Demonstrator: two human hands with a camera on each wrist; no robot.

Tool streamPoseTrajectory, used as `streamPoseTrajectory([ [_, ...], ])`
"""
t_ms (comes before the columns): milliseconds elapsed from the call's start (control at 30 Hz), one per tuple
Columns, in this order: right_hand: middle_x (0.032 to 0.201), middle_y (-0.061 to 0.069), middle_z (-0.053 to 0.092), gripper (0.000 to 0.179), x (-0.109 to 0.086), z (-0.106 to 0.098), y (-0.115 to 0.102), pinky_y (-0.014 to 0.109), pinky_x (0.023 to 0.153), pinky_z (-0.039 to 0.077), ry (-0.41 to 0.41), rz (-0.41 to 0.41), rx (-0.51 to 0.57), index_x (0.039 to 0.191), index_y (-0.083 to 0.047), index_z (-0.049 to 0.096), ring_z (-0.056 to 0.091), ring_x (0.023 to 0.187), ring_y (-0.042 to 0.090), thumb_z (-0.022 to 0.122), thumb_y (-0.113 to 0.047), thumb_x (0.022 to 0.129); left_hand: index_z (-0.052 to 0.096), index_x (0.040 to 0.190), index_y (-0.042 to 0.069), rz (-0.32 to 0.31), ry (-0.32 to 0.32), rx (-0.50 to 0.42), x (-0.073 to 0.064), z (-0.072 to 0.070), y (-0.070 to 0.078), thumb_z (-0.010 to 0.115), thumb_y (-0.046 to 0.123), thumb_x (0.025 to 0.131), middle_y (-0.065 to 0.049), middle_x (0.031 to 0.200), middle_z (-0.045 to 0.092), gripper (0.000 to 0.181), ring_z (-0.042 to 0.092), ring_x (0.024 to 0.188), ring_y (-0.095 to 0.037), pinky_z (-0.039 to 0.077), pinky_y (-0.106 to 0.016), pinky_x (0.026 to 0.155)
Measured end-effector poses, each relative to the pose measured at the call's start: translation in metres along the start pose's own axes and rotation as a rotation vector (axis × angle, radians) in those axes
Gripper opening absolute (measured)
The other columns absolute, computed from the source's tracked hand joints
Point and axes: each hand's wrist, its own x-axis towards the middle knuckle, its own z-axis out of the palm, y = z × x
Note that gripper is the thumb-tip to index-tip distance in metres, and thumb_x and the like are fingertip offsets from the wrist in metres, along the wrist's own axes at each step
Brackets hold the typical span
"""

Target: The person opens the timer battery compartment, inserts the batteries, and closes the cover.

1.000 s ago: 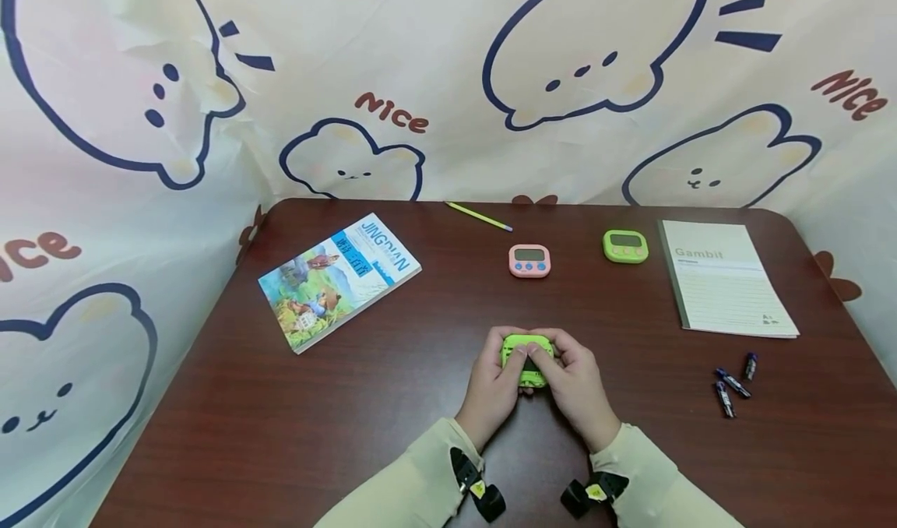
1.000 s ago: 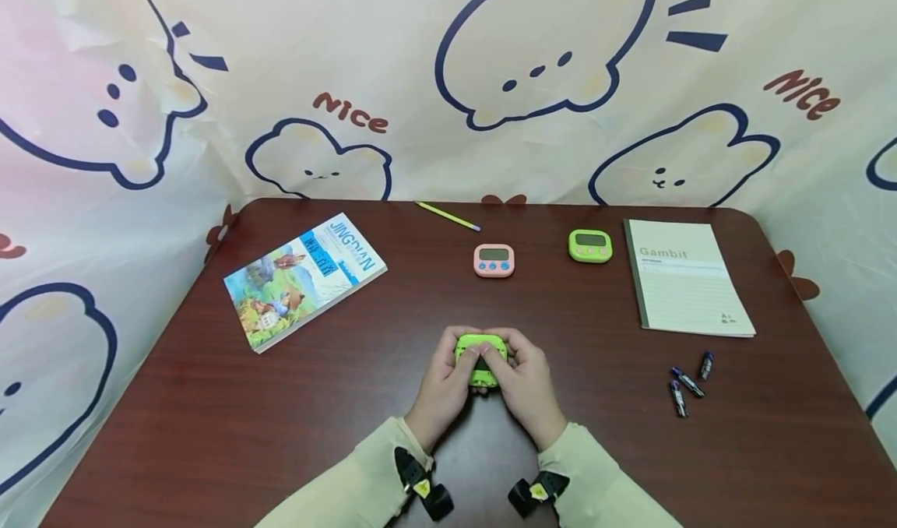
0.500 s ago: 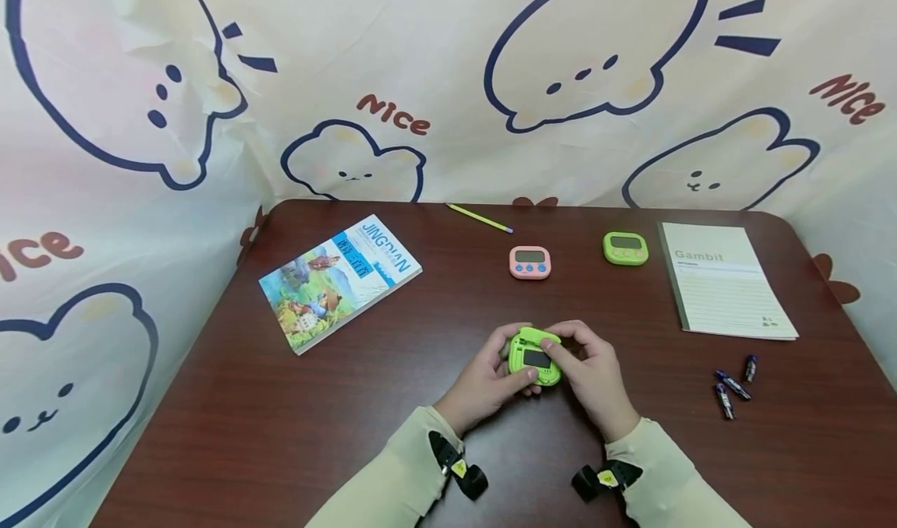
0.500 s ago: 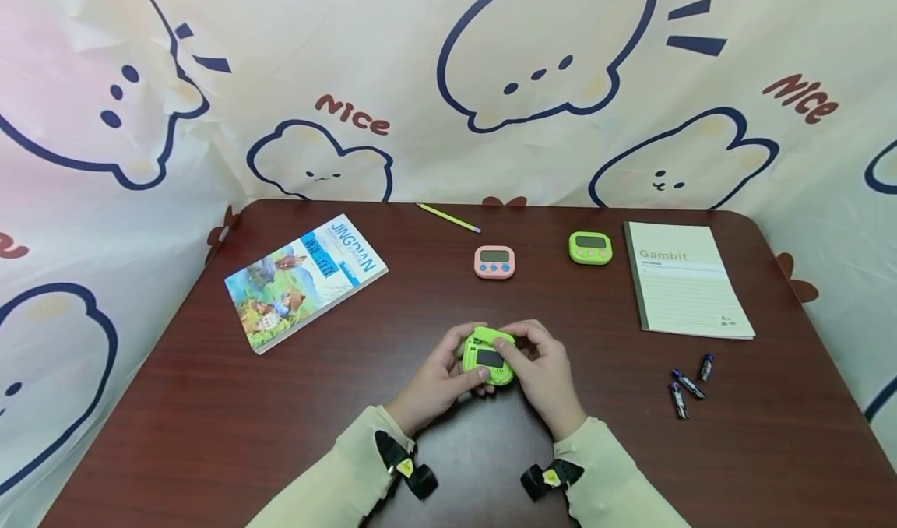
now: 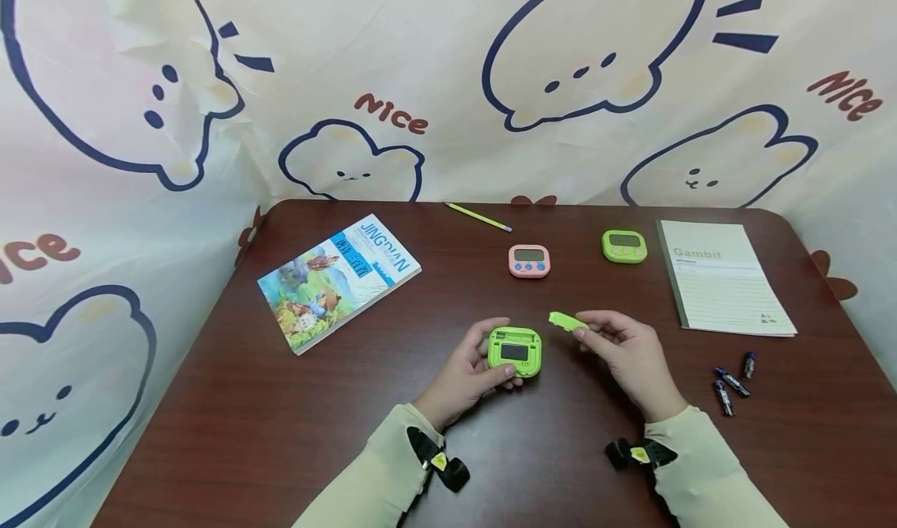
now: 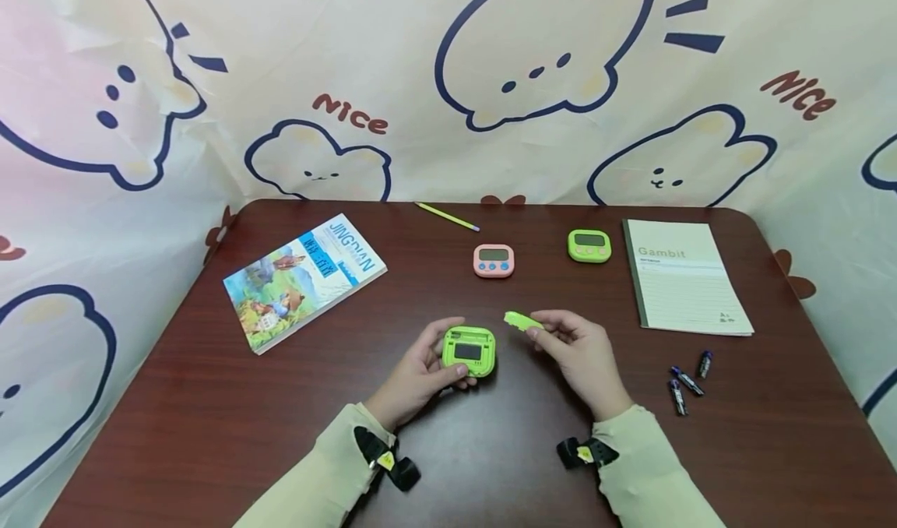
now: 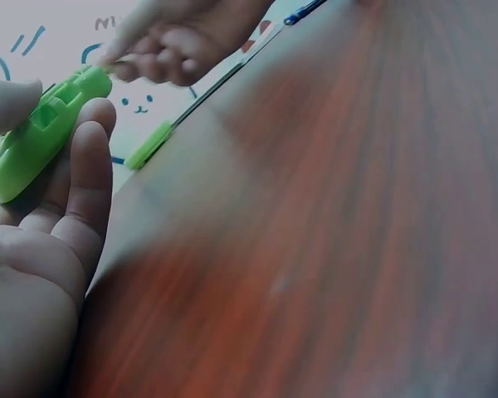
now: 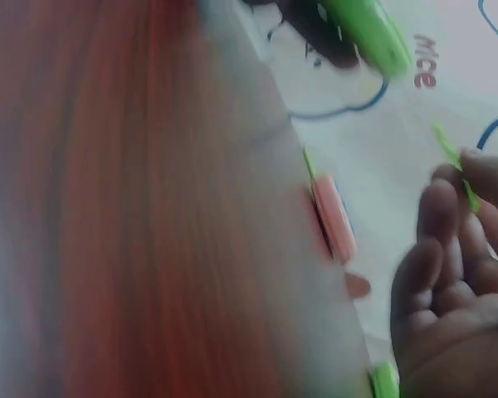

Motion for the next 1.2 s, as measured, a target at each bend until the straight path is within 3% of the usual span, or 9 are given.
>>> streamPoseTrajectory([
  [167, 0.088, 0.002, 0.074, 0.023, -0.006, -0.018, 0.012, 0.021, 0.065, 0.053, -0.066, 0.032, -0.235, 0.112, -0.009, 0.075, 0.066, 0.076, 0.008, 0.075, -0.022, 0.093, 0.023, 0.155, 0.005, -0.009, 0.012, -0.013, -0.001, -0.004, 0.001, 0.06, -0.008, 0.096, -0.033, 0.138, 0.047, 0.071, 0.069, 0.084, -0.02, 0.058, -0.027, 0.075],
  [400, 0.096, 0.003, 0.075, 0.022, -0.013, -0.03, 0.018, 0.02, 0.065, 0.053, -0.113, 0.016, -0.311, 0.112, -0.009, 0.074, 0.067, 0.077, 0.005, 0.076, -0.012, 0.09, 0.024, 0.155, 0.006, -0.014, 0.025, -0.016, -0.001, -0.005, 0.002, 0.06, -0.008, 0.096, -0.029, 0.137, 0.05, 0.07, 0.069, 0.084, -0.02, 0.058, -0.027, 0.074],
  [633, 0.095, -0.001, 0.071, 0.025, -0.014, -0.032, 0.016, 0.021, 0.069, 0.051, -0.127, -0.033, -0.432, 0.112, -0.01, 0.074, 0.064, 0.079, 0.003, 0.08, -0.011, 0.087, 0.024, 0.155, 0.005, -0.027, 0.02, -0.023, 0.0, -0.005, 0.003, 0.059, -0.008, 0.097, -0.033, 0.137, 0.047, 0.069, 0.069, 0.084, -0.019, 0.058, -0.028, 0.075],
  [967, 0.086, -0.005, 0.071, 0.02, -0.018, -0.041, 0.021, 0.017, 0.064, 0.047, -0.061, -0.08, -0.477, 0.105, -0.011, 0.075, 0.061, 0.073, 0.001, 0.079, -0.008, 0.086, 0.026, 0.154, 0.007, -0.028, 0.019, -0.019, 0.002, -0.004, 0.002, 0.06, -0.007, 0.096, -0.021, 0.131, 0.055, 0.068, 0.069, 0.083, -0.019, 0.058, -0.028, 0.074],
  [1200, 0.086, -0.006, 0.07, 0.02, -0.029, -0.072, 0.014, 0.011, 0.063, 0.041, 0.107, -0.164, -0.549, 0.102, -0.011, 0.076, 0.055, 0.073, -0.006, 0.082, -0.008, 0.083, 0.026, 0.155, 0.007, -0.044, 0.033, -0.028, 0.0, -0.005, 0.001, 0.061, -0.006, 0.096, -0.018, 0.129, 0.058, 0.07, 0.07, 0.084, -0.02, 0.058, -0.028, 0.074],
])
